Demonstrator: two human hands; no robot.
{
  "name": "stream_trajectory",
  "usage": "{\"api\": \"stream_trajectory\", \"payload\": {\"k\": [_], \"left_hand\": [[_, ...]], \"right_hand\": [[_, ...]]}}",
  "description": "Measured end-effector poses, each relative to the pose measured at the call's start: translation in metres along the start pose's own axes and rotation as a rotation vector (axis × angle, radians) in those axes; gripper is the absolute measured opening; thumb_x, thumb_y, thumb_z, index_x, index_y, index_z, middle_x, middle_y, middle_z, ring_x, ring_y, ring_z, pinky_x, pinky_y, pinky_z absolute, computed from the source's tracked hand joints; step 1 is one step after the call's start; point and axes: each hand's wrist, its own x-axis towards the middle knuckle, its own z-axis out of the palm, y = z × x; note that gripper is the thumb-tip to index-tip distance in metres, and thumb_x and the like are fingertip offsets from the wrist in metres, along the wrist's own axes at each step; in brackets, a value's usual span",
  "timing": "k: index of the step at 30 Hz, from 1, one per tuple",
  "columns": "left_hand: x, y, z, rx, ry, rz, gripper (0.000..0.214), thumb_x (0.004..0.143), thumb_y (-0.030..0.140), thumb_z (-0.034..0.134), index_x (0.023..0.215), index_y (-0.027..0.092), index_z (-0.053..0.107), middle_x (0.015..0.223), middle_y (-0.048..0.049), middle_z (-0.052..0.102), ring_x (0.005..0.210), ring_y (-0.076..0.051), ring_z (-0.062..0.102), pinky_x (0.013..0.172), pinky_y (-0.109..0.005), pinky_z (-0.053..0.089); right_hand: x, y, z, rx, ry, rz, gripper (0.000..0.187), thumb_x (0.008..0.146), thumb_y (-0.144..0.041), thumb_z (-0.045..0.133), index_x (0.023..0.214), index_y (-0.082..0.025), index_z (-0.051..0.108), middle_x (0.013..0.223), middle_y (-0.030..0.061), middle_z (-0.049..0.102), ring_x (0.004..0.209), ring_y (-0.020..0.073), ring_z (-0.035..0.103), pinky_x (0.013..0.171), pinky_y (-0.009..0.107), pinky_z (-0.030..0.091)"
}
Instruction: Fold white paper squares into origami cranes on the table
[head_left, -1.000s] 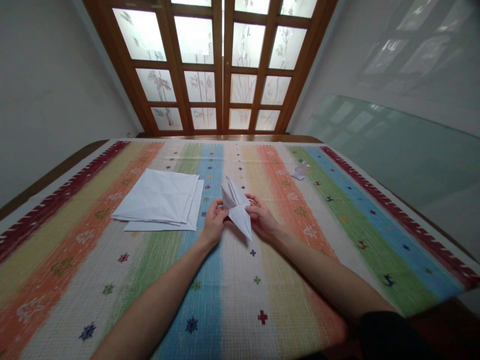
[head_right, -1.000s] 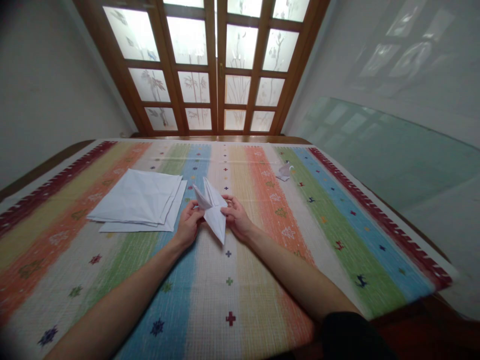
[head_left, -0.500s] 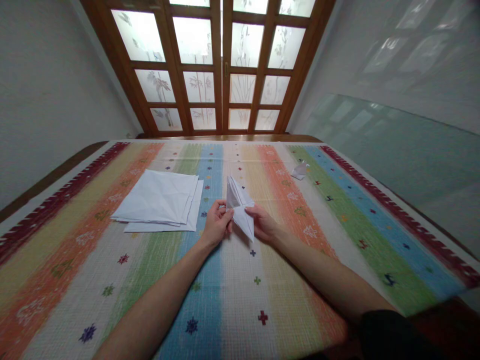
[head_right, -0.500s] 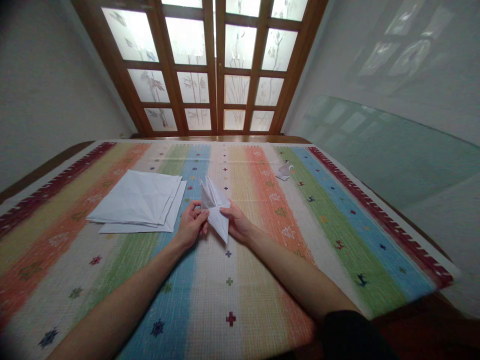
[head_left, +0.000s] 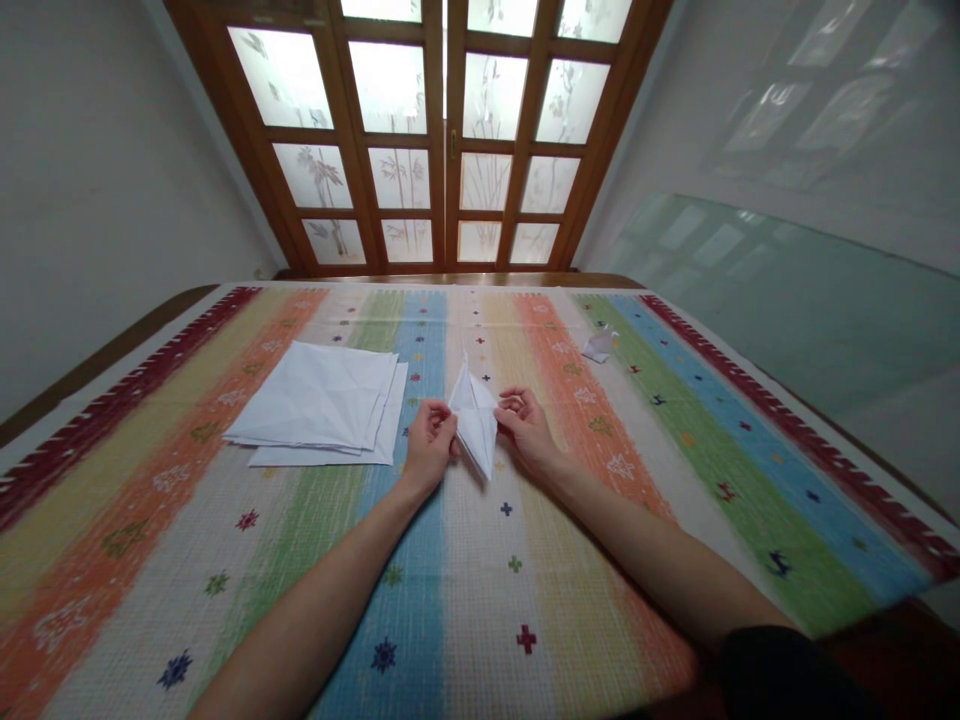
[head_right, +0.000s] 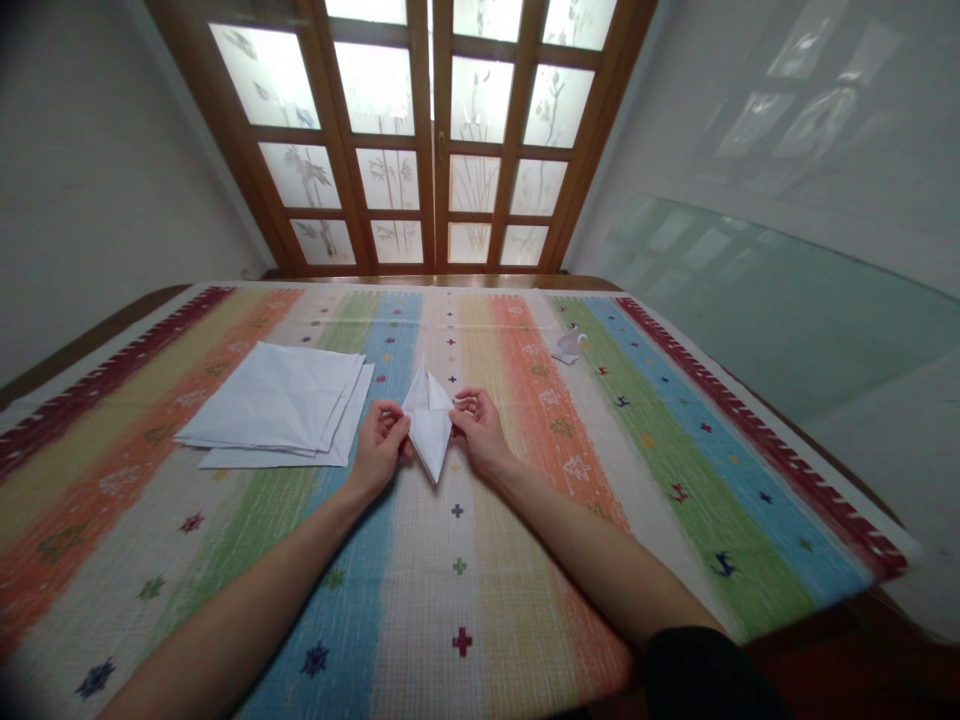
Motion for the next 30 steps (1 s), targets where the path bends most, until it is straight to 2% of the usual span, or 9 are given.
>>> {"api": "stream_trajectory", "payload": {"k": [2, 4, 10, 18, 24, 27, 30], "left_hand": [[-0.0004, -0.0003, -0.0009, 0.022, -0.041, -0.010, 0.018, 0.075, 0.031, 0.058, 0.087, 0.020, 0.050, 0.055, 0.0073, 0.052, 0.039, -0.008, 0.045, 0.041, -0.019, 0.033], [-0.0002, -0.0004, -0.0020, 0.036, -0.077, -0.019, 0.019, 0.072, 0.028, 0.057, 0.089, 0.018, 0.056, 0.056, 0.0059, 0.052, 0.043, -0.009, 0.047, 0.045, -0.021, 0.036], [0.0025, -0.0026, -0.0046, 0.073, -0.073, 0.004, 0.032, 0.060, 0.017, 0.058, 0.091, 0.016, 0.063, 0.062, 0.0035, 0.056, 0.053, -0.010, 0.046, 0.052, -0.022, 0.036], [0.0021, -0.0008, -0.0079, 0.080, -0.074, 0.038, 0.028, 0.064, 0.023, 0.062, 0.091, 0.016, 0.067, 0.068, 0.0017, 0.060, 0.060, -0.012, 0.050, 0.059, -0.024, 0.039], [0.0027, 0.0003, -0.0071, 0.089, -0.058, 0.059, 0.026, 0.063, 0.023, 0.065, 0.088, 0.016, 0.069, 0.074, 0.0000, 0.065, 0.065, -0.013, 0.055, 0.062, -0.024, 0.043], [0.0035, 0.0004, -0.0051, 0.136, -0.019, 0.064, 0.019, 0.066, 0.030, 0.067, 0.079, 0.017, 0.068, 0.073, -0.0008, 0.067, 0.064, -0.013, 0.056, 0.063, -0.025, 0.044], [0.0044, -0.0007, -0.0043, 0.169, 0.018, 0.046, 0.023, 0.070, 0.039, 0.067, 0.069, 0.017, 0.065, 0.065, -0.0001, 0.064, 0.061, -0.013, 0.055, 0.061, -0.025, 0.043]], "right_hand": [[0.0008, 0.0013, -0.0006, -0.067, 0.000, -0.010, 0.020, 0.061, -0.026, 0.073, 0.072, -0.022, 0.057, 0.065, -0.0057, 0.057, 0.056, 0.0098, 0.050, 0.053, 0.023, 0.041], [0.0016, 0.0030, -0.0019, -0.106, -0.018, 0.027, 0.015, 0.063, -0.029, 0.070, 0.071, -0.020, 0.061, 0.063, -0.0037, 0.057, 0.056, 0.0109, 0.050, 0.054, 0.025, 0.040], [0.0025, 0.0038, -0.0047, -0.055, -0.070, 0.098, 0.021, 0.061, -0.028, 0.063, 0.079, -0.019, 0.070, 0.062, -0.0011, 0.062, 0.058, 0.0130, 0.053, 0.059, 0.027, 0.041], [0.0003, 0.0000, -0.0026, -0.031, -0.062, 0.127, 0.023, 0.055, -0.022, 0.066, 0.077, -0.020, 0.073, 0.062, -0.0019, 0.065, 0.055, 0.0112, 0.052, 0.056, 0.025, 0.039], [0.0028, 0.0064, -0.0064, -0.108, -0.014, 0.040, 0.019, 0.057, -0.027, 0.071, 0.075, -0.021, 0.074, 0.061, -0.0021, 0.065, 0.056, 0.0115, 0.053, 0.057, 0.026, 0.042], [0.0020, 0.0051, -0.0053, -0.179, -0.020, -0.029, 0.015, 0.056, -0.027, 0.074, 0.070, -0.021, 0.071, 0.062, -0.0020, 0.065, 0.057, 0.0121, 0.054, 0.058, 0.026, 0.043], [-0.0012, 0.0026, -0.0016, -0.197, -0.075, -0.099, 0.017, 0.053, -0.027, 0.078, 0.058, -0.020, 0.063, 0.070, -0.0006, 0.066, 0.064, 0.0134, 0.057, 0.062, 0.027, 0.046]]}}
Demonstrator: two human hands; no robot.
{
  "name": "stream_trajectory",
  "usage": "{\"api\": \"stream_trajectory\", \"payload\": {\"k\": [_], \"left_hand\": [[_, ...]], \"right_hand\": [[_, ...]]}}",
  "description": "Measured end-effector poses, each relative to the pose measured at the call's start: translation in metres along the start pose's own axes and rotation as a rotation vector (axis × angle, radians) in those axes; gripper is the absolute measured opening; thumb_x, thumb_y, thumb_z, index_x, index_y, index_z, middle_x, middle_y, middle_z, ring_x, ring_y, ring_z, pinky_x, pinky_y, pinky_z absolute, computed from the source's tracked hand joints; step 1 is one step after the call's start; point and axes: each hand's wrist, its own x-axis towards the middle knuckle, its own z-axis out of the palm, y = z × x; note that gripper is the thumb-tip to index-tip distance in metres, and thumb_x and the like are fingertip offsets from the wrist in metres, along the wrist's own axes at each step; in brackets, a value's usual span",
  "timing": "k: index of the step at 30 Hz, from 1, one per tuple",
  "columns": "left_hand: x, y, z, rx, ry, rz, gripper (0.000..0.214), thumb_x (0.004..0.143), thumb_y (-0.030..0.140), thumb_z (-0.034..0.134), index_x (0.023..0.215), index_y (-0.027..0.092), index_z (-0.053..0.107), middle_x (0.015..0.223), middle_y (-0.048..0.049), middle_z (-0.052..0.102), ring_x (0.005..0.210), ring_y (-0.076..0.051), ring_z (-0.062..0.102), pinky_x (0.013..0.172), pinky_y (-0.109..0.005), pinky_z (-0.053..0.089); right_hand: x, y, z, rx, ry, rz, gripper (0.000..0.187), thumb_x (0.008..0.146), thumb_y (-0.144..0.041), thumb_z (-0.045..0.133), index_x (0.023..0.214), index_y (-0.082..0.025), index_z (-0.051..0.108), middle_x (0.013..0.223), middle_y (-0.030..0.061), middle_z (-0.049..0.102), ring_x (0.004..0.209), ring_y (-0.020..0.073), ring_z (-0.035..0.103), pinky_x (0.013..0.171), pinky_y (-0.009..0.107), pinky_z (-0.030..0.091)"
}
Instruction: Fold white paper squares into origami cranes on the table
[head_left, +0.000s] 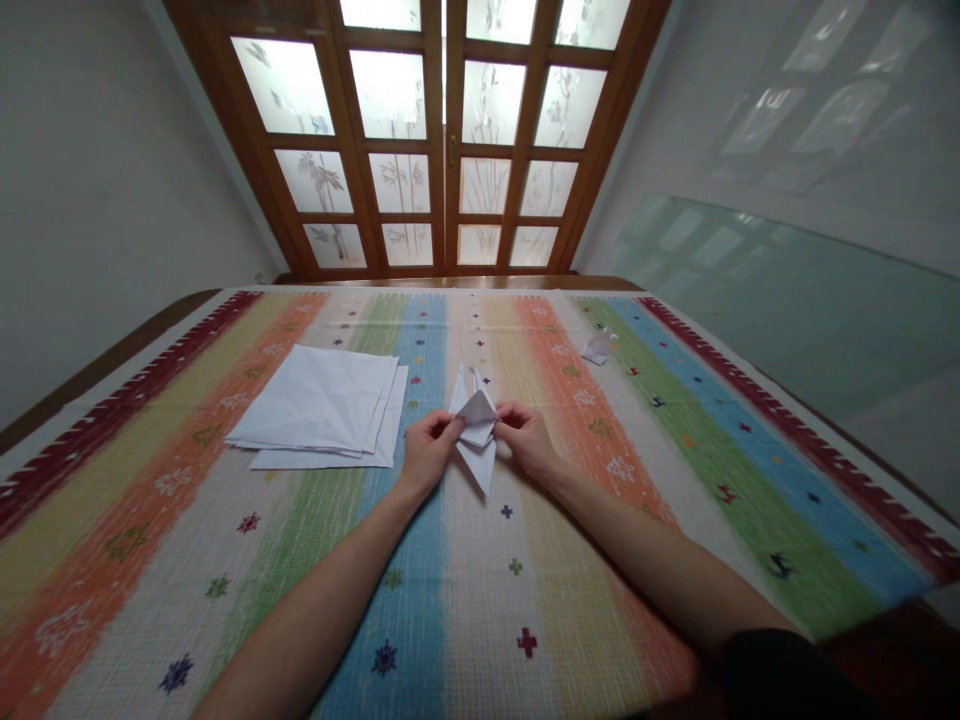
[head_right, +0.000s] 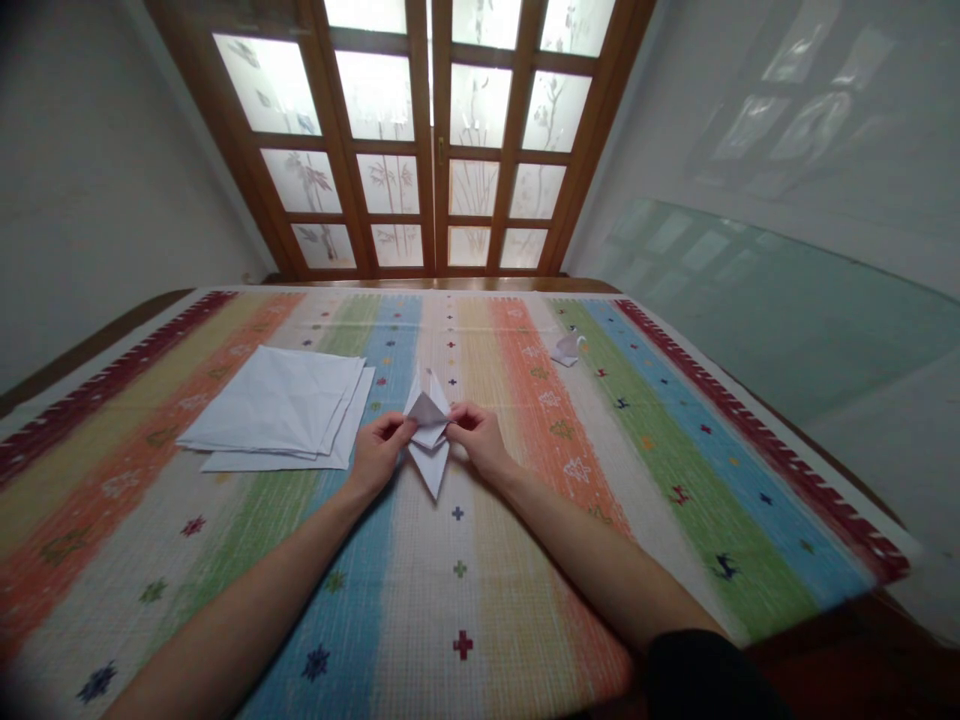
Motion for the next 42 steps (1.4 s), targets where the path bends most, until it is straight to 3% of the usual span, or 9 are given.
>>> {"api": "stream_trajectory", "payload": {"k": [10, 13, 16, 19, 22, 27, 31, 37, 42], "left_hand": [[0.000, -0.007, 0.003, -0.010, 0.159, 0.067, 0.025, 0.073, 0.031, 0.068, 0.073, 0.020, 0.045, 0.062, 0.0073, 0.044, 0.052, -0.008, 0.043, 0.050, -0.018, 0.035], [-0.002, -0.007, 0.002, 0.114, 0.101, 0.118, 0.011, 0.078, 0.027, 0.062, 0.085, 0.018, 0.058, 0.080, 0.0003, 0.057, 0.067, -0.012, 0.053, 0.060, -0.022, 0.042], [-0.005, -0.004, 0.002, 0.256, 0.031, 0.198, 0.023, 0.081, 0.027, 0.061, 0.102, 0.019, 0.066, 0.109, -0.0084, 0.061, 0.097, -0.021, 0.058, 0.079, -0.031, 0.048], [-0.008, -0.001, 0.003, 0.285, -0.092, 0.285, 0.028, 0.083, 0.035, 0.060, 0.104, 0.018, 0.069, 0.117, -0.0111, 0.061, 0.112, -0.025, 0.054, 0.095, -0.039, 0.043], [-0.011, 0.000, 0.004, 0.223, -0.208, 0.255, 0.033, 0.081, 0.041, 0.062, 0.102, 0.016, 0.069, 0.102, -0.0082, 0.066, 0.097, -0.022, 0.059, 0.090, -0.035, 0.045], [-0.008, -0.003, 0.004, 0.040, -0.161, 0.005, 0.034, 0.082, 0.046, 0.058, 0.088, 0.015, 0.068, 0.069, -0.0003, 0.062, 0.063, -0.015, 0.054, 0.062, -0.026, 0.044], [-0.004, -0.004, 0.004, -0.102, -0.092, -0.035, 0.033, 0.076, 0.042, 0.065, 0.098, 0.016, 0.064, 0.067, 0.0018, 0.060, 0.060, -0.013, 0.054, 0.058, -0.024, 0.044], [-0.004, -0.004, 0.004, -0.179, -0.051, -0.104, 0.049, 0.077, 0.034, 0.064, 0.122, 0.019, 0.051, 0.054, 0.0083, 0.049, 0.046, -0.012, 0.049, 0.048, -0.022, 0.039], [-0.001, -0.007, 0.003, -0.173, -0.002, -0.068, 0.033, 0.074, 0.030, 0.065, 0.105, 0.020, 0.059, 0.061, 0.0052, 0.054, 0.051, -0.010, 0.049, 0.051, -0.021, 0.039]], "right_hand": [[-0.007, 0.000, 0.010, 0.052, -0.047, 0.056, 0.045, 0.052, -0.034, 0.085, 0.079, -0.024, 0.051, 0.068, -0.0049, 0.061, 0.063, 0.0135, 0.058, 0.059, 0.025, 0.047], [-0.008, 0.001, 0.010, 0.045, -0.044, 0.014, 0.051, 0.052, -0.031, 0.086, 0.090, -0.025, 0.052, 0.074, -0.0037, 0.063, 0.069, 0.0145, 0.061, 0.065, 0.027, 0.049], [-0.010, 0.000, 0.010, -0.013, -0.021, -0.077, 0.044, 0.057, -0.028, 0.082, 0.092, -0.025, 0.056, 0.085, -0.0005, 0.064, 0.074, 0.0141, 0.061, 0.068, 0.027, 0.050], [-0.013, 0.000, 0.010, -0.066, -0.051, -0.141, 0.039, 0.066, -0.027, 0.077, 0.099, -0.025, 0.058, 0.094, 0.0024, 0.064, 0.079, 0.0155, 0.062, 0.071, 0.030, 0.051], [-0.017, 0.000, 0.011, -0.136, -0.106, -0.178, 0.045, 0.070, -0.026, 0.074, 0.112, -0.026, 0.057, 0.107, 0.0058, 0.064, 0.092, 0.0187, 0.062, 0.078, 0.033, 0.051], [-0.019, 0.001, 0.010, -0.191, -0.129, -0.195, 0.042, 0.076, -0.024, 0.067, 0.117, -0.026, 0.058, 0.109, 0.0062, 0.063, 0.095, 0.0190, 0.061, 0.082, 0.034, 0.050], [-0.019, 0.001, 0.009, -0.202, -0.103, -0.182, 0.035, 0.077, -0.022, 0.064, 0.112, -0.026, 0.059, 0.088, 0.0016, 0.061, 0.076, 0.0157, 0.058, 0.068, 0.029, 0.047], [-0.015, -0.001, 0.008, -0.110, -0.031, -0.165, 0.024, 0.082, -0.035, 0.060, 0.105, -0.026, 0.060, 0.094, 0.0021, 0.063, 0.072, 0.0143, 0.057, 0.067, 0.030, 0.047], [-0.011, 0.001, 0.005, -0.105, 0.042, -0.145, 0.036, 0.073, -0.031, 0.070, 0.106, -0.028, 0.058, 0.089, 0.0003, 0.060, 0.077, 0.0156, 0.056, 0.070, 0.030, 0.047]]}}
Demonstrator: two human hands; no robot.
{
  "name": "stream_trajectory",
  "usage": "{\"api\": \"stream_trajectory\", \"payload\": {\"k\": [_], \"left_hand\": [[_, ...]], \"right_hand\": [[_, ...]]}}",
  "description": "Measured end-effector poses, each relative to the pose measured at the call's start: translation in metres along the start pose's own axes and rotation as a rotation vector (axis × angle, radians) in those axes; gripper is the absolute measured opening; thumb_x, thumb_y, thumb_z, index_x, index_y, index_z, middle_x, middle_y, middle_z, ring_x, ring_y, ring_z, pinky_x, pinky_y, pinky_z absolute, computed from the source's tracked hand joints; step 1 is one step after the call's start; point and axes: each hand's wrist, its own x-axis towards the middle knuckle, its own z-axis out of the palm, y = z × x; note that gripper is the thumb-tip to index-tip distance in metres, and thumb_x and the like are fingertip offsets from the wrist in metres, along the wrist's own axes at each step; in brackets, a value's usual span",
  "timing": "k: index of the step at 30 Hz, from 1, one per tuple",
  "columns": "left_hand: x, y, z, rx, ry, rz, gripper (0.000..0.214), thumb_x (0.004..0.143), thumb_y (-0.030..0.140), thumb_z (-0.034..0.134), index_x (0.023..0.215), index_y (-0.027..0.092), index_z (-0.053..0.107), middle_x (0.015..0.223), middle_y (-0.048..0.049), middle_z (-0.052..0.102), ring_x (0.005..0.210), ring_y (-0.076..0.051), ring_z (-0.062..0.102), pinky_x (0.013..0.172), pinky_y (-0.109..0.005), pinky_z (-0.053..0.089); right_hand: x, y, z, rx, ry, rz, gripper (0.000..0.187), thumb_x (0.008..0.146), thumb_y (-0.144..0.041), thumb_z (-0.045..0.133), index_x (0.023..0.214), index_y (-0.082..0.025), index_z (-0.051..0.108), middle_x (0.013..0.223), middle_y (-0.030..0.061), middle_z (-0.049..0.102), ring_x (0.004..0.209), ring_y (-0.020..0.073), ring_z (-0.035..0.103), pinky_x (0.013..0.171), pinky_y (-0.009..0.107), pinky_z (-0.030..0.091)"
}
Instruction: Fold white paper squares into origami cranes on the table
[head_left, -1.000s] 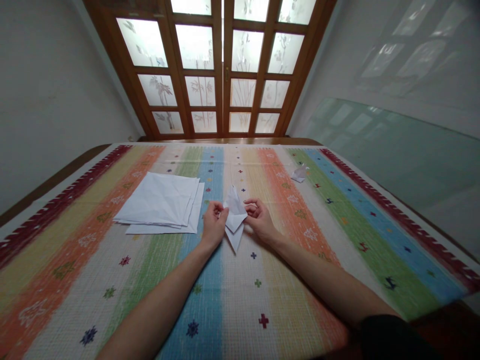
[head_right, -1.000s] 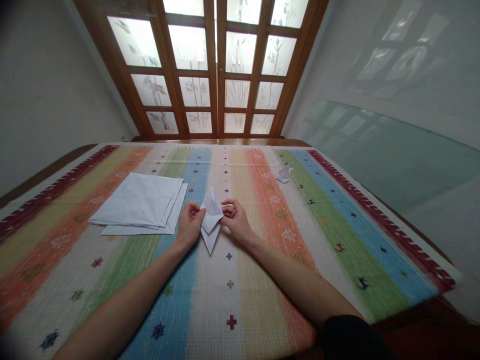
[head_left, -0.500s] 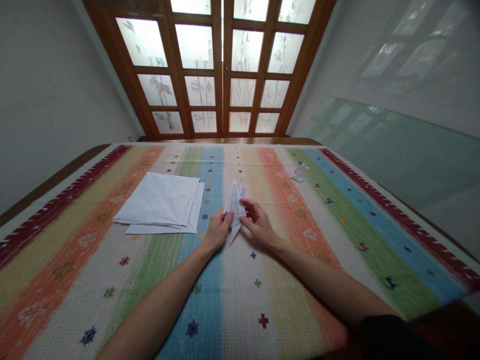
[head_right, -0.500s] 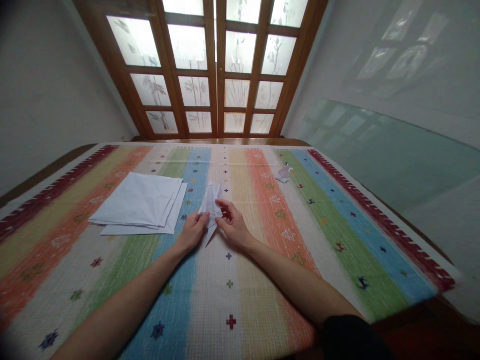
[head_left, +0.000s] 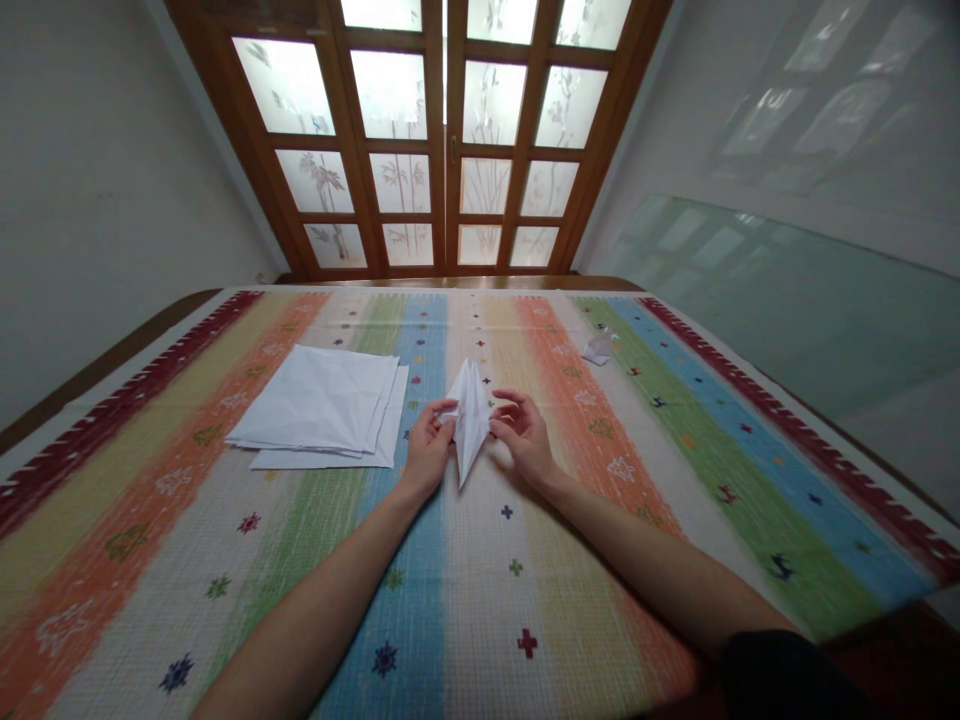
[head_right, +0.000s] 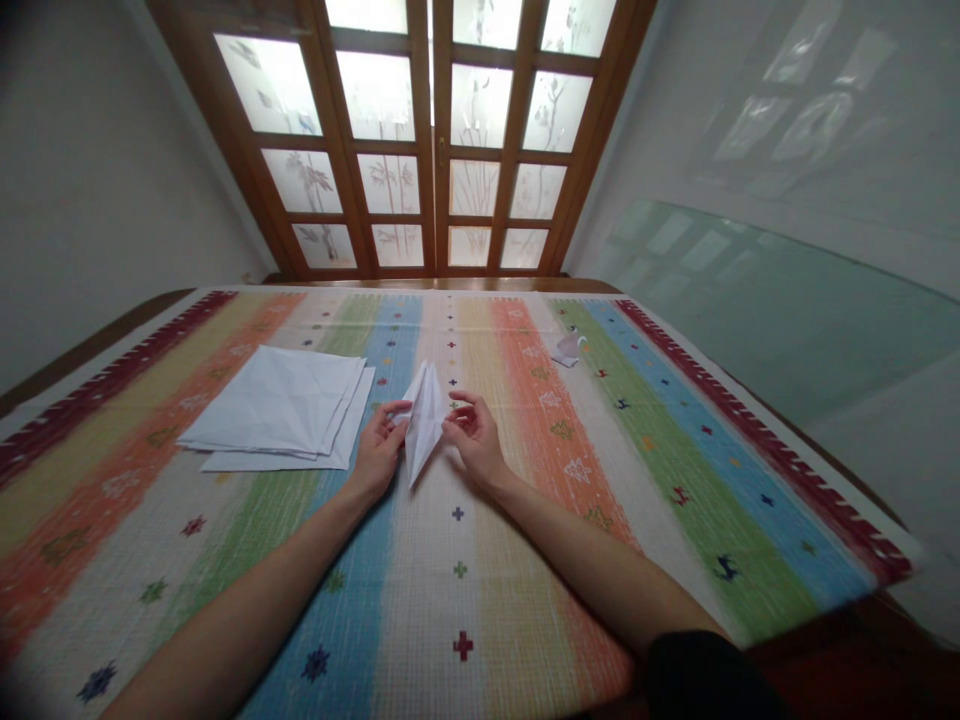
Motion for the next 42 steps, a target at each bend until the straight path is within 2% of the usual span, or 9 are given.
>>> {"api": "stream_trajectory", "payload": {"k": [3, 6, 11, 15, 20, 26, 31, 37, 42], "left_hand": [[0.002, -0.002, -0.001, -0.043, 0.024, -0.020, 0.024, 0.072, 0.035, 0.066, 0.089, 0.018, 0.063, 0.068, 0.0025, 0.058, 0.057, -0.011, 0.052, 0.056, -0.023, 0.042], [0.002, -0.001, 0.000, -0.138, 0.023, -0.039, 0.033, 0.073, 0.047, 0.066, 0.085, 0.017, 0.061, 0.069, 0.0024, 0.057, 0.057, -0.010, 0.052, 0.056, -0.023, 0.042], [-0.002, 0.004, 0.001, -0.025, 0.002, -0.012, 0.045, 0.056, 0.040, 0.082, 0.086, 0.018, 0.056, 0.057, 0.0087, 0.047, 0.047, -0.007, 0.041, 0.047, -0.019, 0.032], [-0.002, 0.003, 0.002, -0.040, 0.015, -0.029, 0.032, 0.067, 0.039, 0.069, 0.087, 0.018, 0.055, 0.060, 0.0066, 0.052, 0.051, -0.010, 0.047, 0.051, -0.021, 0.037], [0.001, -0.001, 0.001, -0.023, 0.025, -0.026, 0.027, 0.073, 0.032, 0.060, 0.095, 0.018, 0.054, 0.062, 0.0055, 0.054, 0.054, -0.011, 0.050, 0.054, -0.022, 0.039], [-0.004, 0.002, 0.002, 0.074, -0.043, 0.045, 0.049, 0.078, 0.025, 0.056, 0.126, 0.020, 0.047, 0.072, 0.0025, 0.063, 0.058, -0.013, 0.054, 0.059, -0.025, 0.043], [-0.009, 0.003, 0.003, 0.206, -0.133, 0.183, 0.026, 0.083, 0.032, 0.056, 0.104, 0.018, 0.064, 0.089, -0.0032, 0.068, 0.082, -0.017, 0.061, 0.079, -0.029, 0.046], [-0.009, 0.004, 0.005, 0.121, -0.136, 0.109, 0.036, 0.074, 0.043, 0.070, 0.097, 0.017, 0.062, 0.076, 0.0005, 0.066, 0.068, -0.014, 0.058, 0.065, -0.024, 0.045], [-0.004, 0.001, 0.003, -0.094, -0.066, -0.012, 0.036, 0.069, 0.042, 0.074, 0.090, 0.017, 0.061, 0.069, 0.0026, 0.064, 0.061, -0.012, 0.057, 0.061, -0.024, 0.045]], "right_hand": [[0.001, 0.002, 0.000, -0.058, -0.012, -0.026, 0.041, 0.066, -0.029, 0.075, 0.104, -0.028, 0.058, 0.111, 0.0040, 0.059, 0.087, 0.0168, 0.056, 0.073, 0.031, 0.048], [0.002, 0.003, 0.000, -0.072, -0.028, -0.029, 0.041, 0.067, -0.031, 0.075, 0.105, -0.028, 0.058, 0.118, 0.0048, 0.057, 0.093, 0.0181, 0.056, 0.076, 0.032, 0.049], [0.001, 0.003, 0.000, -0.078, -0.069, -0.022, 0.038, 0.067, -0.031, 0.074, 0.103, -0.027, 0.061, 0.112, 0.0044, 0.060, 0.096, 0.0192, 0.056, 0.077, 0.031, 0.048], [0.000, 0.006, -0.001, -0.014, -0.051, 0.005, 0.025, 0.078, -0.033, 0.062, 0.102, -0.025, 0.063, 0.093, 0.0024, 0.063, 0.081, 0.0165, 0.057, 0.072, 0.031, 0.047], [0.001, 0.008, 0.000, 0.098, -0.005, 0.052, 0.028, 0.078, -0.033, 0.060, 0.105, -0.026, 0.061, 0.094, 0.0024, 0.064, 0.080, 0.0165, 0.058, 0.068, 0.029, 0.047], [-0.001, 0.003, 0.001, -0.021, -0.041, -0.017, 0.025, 0.076, -0.033, 0.069, 0.098, -0.025, 0.063, 0.090, 0.0027, 0.063, 0.081, 0.0174, 0.059, 0.074, 0.032, 0.048], [-0.005, -0.001, 0.001, -0.279, -0.049, -0.190, 0.022, 0.074, -0.030, 0.073, 0.093, -0.025, 0.065, 0.094, 0.0036, 0.059, 0.085, 0.0185, 0.057, 0.069, 0.030, 0.048], [-0.010, 0.001, 0.001, -0.433, -0.077, -0.356, 0.020, 0.081, -0.028, 0.067, 0.100, -0.025, 0.066, 0.099, 0.0052, 0.055, 0.092, 0.0193, 0.056, 0.073, 0.032, 0.051], [-0.005, 0.011, -0.003, -0.265, -0.048, -0.286, 0.039, 0.081, -0.026, 0.062, 0.119, -0.028, 0.055, 0.113, 0.0064, 0.055, 0.089, 0.0184, 0.057, 0.073, 0.033, 0.052]]}}
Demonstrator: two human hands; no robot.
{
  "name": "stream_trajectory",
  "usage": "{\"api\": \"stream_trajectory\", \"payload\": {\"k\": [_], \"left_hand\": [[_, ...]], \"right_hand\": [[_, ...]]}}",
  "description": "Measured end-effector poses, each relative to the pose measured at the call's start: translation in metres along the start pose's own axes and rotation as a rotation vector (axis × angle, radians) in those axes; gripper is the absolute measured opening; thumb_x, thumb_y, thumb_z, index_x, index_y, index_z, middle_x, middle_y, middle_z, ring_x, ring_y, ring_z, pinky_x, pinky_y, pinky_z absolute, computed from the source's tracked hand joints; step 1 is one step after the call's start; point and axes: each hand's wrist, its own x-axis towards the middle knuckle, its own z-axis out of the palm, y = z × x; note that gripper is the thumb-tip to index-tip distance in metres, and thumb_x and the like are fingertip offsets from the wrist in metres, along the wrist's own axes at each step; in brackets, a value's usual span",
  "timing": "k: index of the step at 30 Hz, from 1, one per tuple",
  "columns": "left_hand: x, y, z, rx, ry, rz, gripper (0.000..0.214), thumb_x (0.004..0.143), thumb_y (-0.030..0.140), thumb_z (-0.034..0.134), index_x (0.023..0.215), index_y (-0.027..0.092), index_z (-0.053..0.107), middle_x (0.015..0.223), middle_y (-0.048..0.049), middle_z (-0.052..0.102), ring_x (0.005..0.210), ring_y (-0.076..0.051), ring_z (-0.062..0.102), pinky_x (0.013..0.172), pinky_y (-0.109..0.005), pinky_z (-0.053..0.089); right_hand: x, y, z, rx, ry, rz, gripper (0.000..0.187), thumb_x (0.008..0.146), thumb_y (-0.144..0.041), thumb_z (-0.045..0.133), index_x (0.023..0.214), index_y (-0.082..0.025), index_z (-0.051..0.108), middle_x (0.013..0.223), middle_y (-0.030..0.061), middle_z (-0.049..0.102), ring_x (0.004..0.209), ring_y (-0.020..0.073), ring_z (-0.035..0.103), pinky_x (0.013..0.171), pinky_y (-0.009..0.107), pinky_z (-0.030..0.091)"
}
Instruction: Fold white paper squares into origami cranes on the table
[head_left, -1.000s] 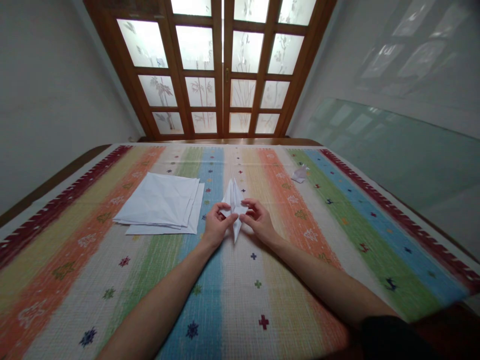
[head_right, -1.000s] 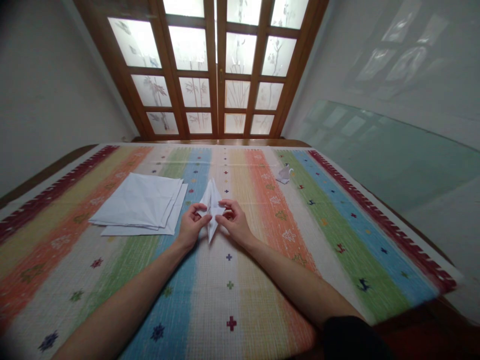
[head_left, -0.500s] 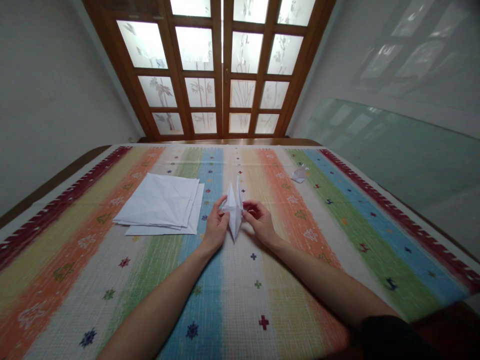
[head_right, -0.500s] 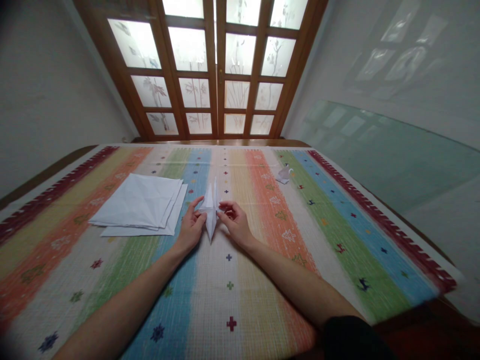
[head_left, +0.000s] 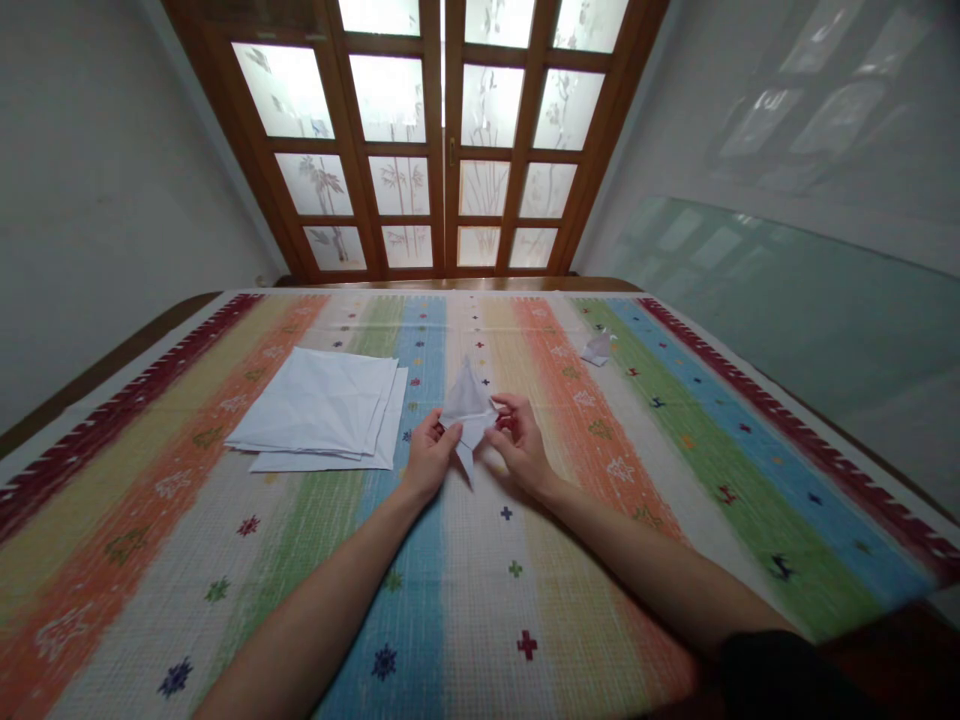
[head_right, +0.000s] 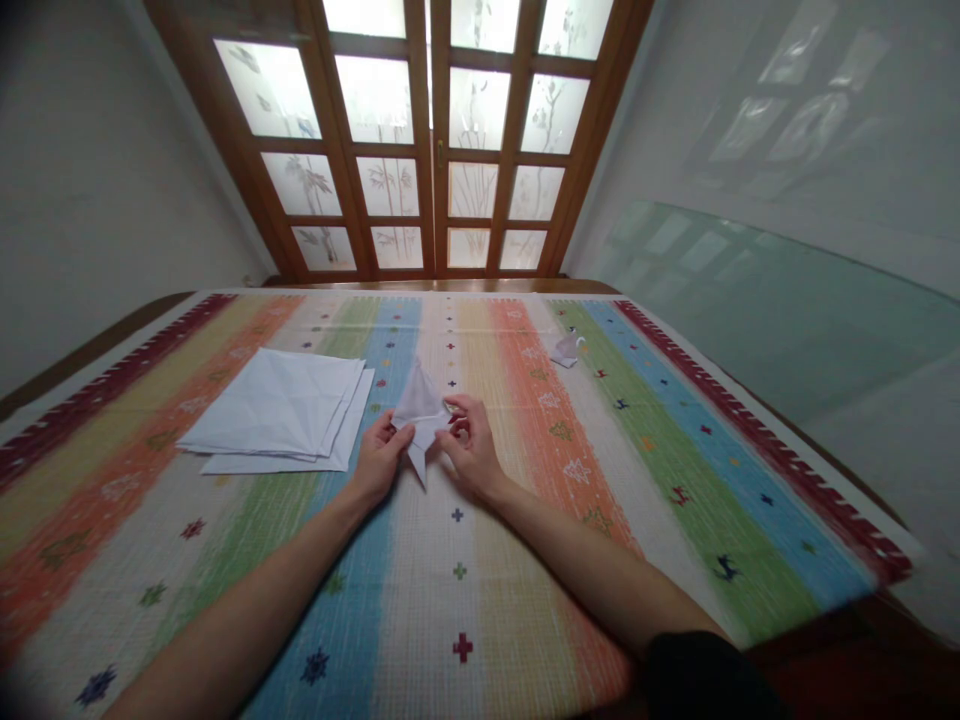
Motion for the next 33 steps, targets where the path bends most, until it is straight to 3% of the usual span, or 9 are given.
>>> {"api": "stream_trajectory", "payload": {"k": [4, 7, 10, 12, 15, 19, 24, 28, 33], "left_hand": [[0.001, -0.002, -0.002, 0.011, -0.025, 0.023, 0.029, 0.069, 0.042, 0.074, 0.081, 0.017, 0.064, 0.073, 0.0007, 0.064, 0.064, -0.013, 0.058, 0.063, -0.025, 0.047], [0.001, 0.000, -0.004, 0.164, -0.046, 0.168, 0.022, 0.070, 0.039, 0.074, 0.077, 0.018, 0.070, 0.100, -0.0066, 0.067, 0.087, -0.018, 0.063, 0.078, -0.031, 0.050], [0.000, 0.003, -0.005, 0.349, 0.010, 0.313, 0.015, 0.074, 0.035, 0.072, 0.077, 0.021, 0.074, 0.129, -0.0100, 0.059, 0.113, -0.024, 0.057, 0.096, -0.041, 0.045], [-0.001, 0.004, -0.005, 0.436, 0.049, 0.388, 0.011, 0.077, 0.032, 0.070, 0.079, 0.023, 0.076, 0.133, -0.0088, 0.058, 0.121, -0.025, 0.053, 0.101, -0.045, 0.041], [-0.003, 0.003, -0.004, 0.463, 0.049, 0.452, 0.011, 0.080, 0.029, 0.067, 0.082, 0.024, 0.076, 0.110, -0.0067, 0.071, 0.114, -0.024, 0.058, 0.101, -0.044, 0.042], [-0.006, 0.002, 0.000, 0.413, 0.062, 0.348, 0.016, 0.081, 0.030, 0.063, 0.084, 0.021, 0.075, 0.083, -0.0034, 0.074, 0.083, -0.019, 0.066, 0.081, -0.033, 0.051], [-0.002, 0.003, 0.003, 0.227, 0.116, 0.172, 0.024, 0.073, 0.038, 0.070, 0.084, 0.016, 0.070, 0.069, -0.0014, 0.068, 0.062, -0.015, 0.060, 0.060, -0.025, 0.048], [0.002, 0.004, 0.003, 0.126, 0.148, 0.116, 0.037, 0.068, 0.047, 0.073, 0.088, 0.016, 0.065, 0.063, 0.0023, 0.059, 0.057, -0.012, 0.055, 0.055, -0.023, 0.045], [-0.002, 0.004, 0.002, 0.282, 0.165, 0.148, 0.033, 0.082, 0.049, 0.060, 0.091, 0.017, 0.063, 0.067, 0.0017, 0.056, 0.059, -0.013, 0.052, 0.057, -0.024, 0.044]], "right_hand": [[0.003, 0.005, -0.002, 0.075, -0.022, 0.027, 0.048, 0.079, -0.023, 0.061, 0.125, -0.030, 0.051, 0.124, 0.0076, 0.055, 0.100, 0.0203, 0.058, 0.080, 0.036, 0.052], [0.005, 0.000, -0.003, 0.000, -0.072, -0.097, 0.030, 0.079, -0.023, 0.062, 0.108, -0.027, 0.063, 0.123, 0.0078, 0.058, 0.112, 0.0231, 0.056, 0.091, 0.040, 0.048], [0.005, -0.006, -0.004, -0.065, -0.073, -0.118, 0.014, 0.083, -0.026, 0.063, 0.097, -0.026, 0.068, 0.110, 0.0069, 0.065, 0.106, 0.0224, 0.060, 0.093, 0.040, 0.047], [0.006, -0.008, -0.005, -0.071, -0.052, -0.076, 0.010, 0.086, -0.030, 0.062, 0.092, -0.026, 0.070, 0.102, 0.0062, 0.069, 0.098, 0.0216, 0.063, 0.087, 0.039, 0.048], [0.005, -0.008, -0.006, -0.062, -0.013, 0.001, 0.015, 0.088, -0.035, 0.061, 0.084, -0.024, 0.070, 0.085, 0.0045, 0.070, 0.080, 0.0196, 0.062, 0.072, 0.034, 0.048], [0.005, -0.008, -0.004, 0.024, 0.028, 0.087, 0.016, 0.084, -0.036, 0.062, 0.081, -0.022, 0.068, 0.070, 0.0006, 0.064, 0.064, 0.0156, 0.056, 0.061, 0.029, 0.044], [0.006, -0.009, -0.001, 0.259, 0.043, 0.200, 0.019, 0.084, -0.036, 0.054, 0.088, -0.022, 0.066, 0.066, -0.0015, 0.061, 0.058, 0.0139, 0.054, 0.055, 0.027, 0.045], [0.005, -0.008, 0.001, 0.341, -0.013, 0.240, 0.019, 0.074, -0.031, 0.063, 0.091, -0.023, 0.066, 0.072, -0.0011, 0.065, 0.063, 0.0147, 0.058, 0.058, 0.027, 0.048], [0.005, -0.007, 0.002, 0.291, -0.076, 0.227, 0.021, 0.070, -0.032, 0.071, 0.088, -0.022, 0.066, 0.077, 0.0005, 0.069, 0.070, 0.0160, 0.062, 0.065, 0.028, 0.050]]}}
